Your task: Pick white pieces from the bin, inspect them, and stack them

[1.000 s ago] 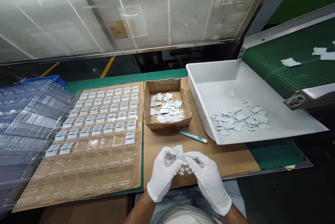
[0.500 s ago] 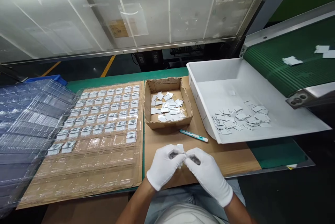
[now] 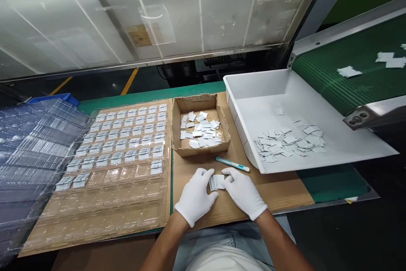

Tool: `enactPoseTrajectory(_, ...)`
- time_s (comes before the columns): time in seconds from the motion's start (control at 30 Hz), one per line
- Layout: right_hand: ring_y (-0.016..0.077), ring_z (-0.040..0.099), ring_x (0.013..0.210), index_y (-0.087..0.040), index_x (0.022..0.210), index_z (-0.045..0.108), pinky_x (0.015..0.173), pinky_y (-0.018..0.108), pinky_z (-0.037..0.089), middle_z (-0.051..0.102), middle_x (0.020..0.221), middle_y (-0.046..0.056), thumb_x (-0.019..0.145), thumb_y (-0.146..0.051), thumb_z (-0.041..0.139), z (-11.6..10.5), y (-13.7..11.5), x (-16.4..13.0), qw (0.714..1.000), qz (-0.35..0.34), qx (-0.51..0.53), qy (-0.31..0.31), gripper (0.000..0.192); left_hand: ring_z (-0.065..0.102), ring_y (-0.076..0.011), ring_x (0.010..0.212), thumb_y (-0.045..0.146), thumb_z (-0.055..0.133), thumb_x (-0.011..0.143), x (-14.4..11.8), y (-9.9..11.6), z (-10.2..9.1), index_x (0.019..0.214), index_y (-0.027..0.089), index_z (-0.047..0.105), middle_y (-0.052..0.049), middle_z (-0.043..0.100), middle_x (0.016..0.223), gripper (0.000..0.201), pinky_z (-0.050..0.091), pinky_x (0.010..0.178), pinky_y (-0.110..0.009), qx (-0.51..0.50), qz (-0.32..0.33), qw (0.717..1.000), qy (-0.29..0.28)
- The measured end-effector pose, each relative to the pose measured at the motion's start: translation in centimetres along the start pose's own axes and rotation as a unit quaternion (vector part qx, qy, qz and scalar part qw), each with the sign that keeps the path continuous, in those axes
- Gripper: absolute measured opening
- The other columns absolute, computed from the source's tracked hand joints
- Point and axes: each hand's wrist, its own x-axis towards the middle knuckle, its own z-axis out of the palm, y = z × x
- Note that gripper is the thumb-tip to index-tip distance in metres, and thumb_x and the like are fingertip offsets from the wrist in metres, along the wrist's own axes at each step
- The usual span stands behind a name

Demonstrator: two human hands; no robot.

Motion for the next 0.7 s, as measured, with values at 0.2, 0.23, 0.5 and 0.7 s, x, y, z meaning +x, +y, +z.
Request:
enactPoseTrajectory(0.2,0.0193,0.066,0.070,-0.019,0.093,0.071,0.062,0.025,0.037,0.074,0.073,0.006,0.083,-0.018,0.052,0.6,-1.0,0.6,0.998,-0.009,-0.065,0.005,0.022,0.061,-0.0247,0.096,0.014,0.059,0.074,0.3,-0.4,-0.1,0.121,0.020,0.061,-0.008,0.060,0.108,0.047,0.047,0.087,-0.036,-0.005,0.021,1.000,-0.013)
enactPoseTrajectory(0.23,0.0193,0.066,0.069,-0.019,0.092,0.071,0.061,0.025,0.037,0.074,0.071,0.005,0.083,-0.020,0.053,0.8,-1.0,0.7,0.997,-0.009,-0.070,0.007,0.020,0.062,-0.0246,0.095,0.014,0.058,0.074,0.4,-0.5,-0.1,0.118,0.020,0.062,-0.007,0.061,0.107,0.045,0.048,0.087,-0.036,-0.010,0.024,1.000,-0.013)
enactPoseTrajectory(0.5,0.0170,0.067,0.072,-0.023,0.097,0.074,0.066,0.023,0.043,0.075,0.080,0.001,0.081,-0.019,0.061,-2.0,-2.3,-3.0,0.997,-0.066,-0.047,0.019,0.020,0.064,-0.0237,0.086,0.020,0.062,0.070,0.2,-1.1,-0.2,0.120,0.019,0.061,-0.006,0.063,0.102,0.051,0.052,0.085,-0.039,-0.056,0.024,0.998,0.008)
enactPoseTrajectory(0.7,0.0183,0.064,0.083,-0.024,0.092,0.073,0.079,0.029,0.045,0.074,0.088,0.004,0.096,-0.024,0.046,-14.5,-1.9,0.6,0.971,-0.058,-0.158,0.170,0.027,0.067,-0.0212,0.067,0.038,0.060,0.080,0.1,-2.3,0.8,0.098,0.021,0.068,-0.003,0.070,0.081,0.025,0.058,0.064,-0.032,-0.139,0.039,0.979,0.141)
